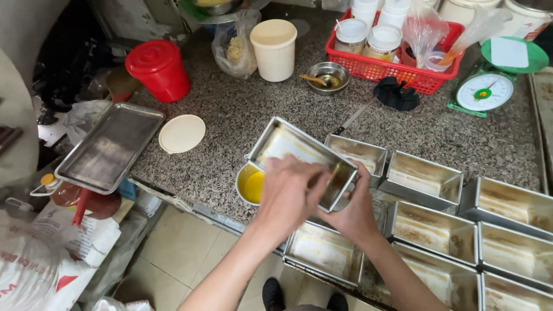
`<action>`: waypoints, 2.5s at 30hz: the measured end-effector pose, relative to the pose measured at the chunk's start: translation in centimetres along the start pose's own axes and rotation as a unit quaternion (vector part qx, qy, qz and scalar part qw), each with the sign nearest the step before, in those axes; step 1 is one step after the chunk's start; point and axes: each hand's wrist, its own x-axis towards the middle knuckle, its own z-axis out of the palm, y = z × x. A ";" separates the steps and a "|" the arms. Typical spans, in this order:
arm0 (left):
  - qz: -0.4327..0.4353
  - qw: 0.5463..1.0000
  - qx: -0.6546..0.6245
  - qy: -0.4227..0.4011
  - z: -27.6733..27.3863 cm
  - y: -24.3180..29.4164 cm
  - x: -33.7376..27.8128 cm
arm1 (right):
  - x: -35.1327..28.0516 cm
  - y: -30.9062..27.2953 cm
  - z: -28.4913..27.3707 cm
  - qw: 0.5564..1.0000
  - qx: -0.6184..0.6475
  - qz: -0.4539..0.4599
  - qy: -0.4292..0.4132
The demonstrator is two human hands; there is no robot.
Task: Greasing several metal baking tins using a brush and oil in a bakery kitchen.
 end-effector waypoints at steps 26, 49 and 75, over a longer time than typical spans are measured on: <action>0.038 0.992 0.089 0.078 -2.0 0.9 1.0 | 1.4 -2.1 -3.2 0.974 -0.026 -0.224 0.018; 0.040 0.998 -0.013 0.040 -4.9 -0.8 0.3 | 1.7 -3.0 -2.1 0.980 -0.029 -0.189 0.056; 0.025 0.997 -0.062 -0.049 -4.7 1.4 2.4 | 2.1 -1.6 -0.9 0.983 -0.003 -0.173 0.060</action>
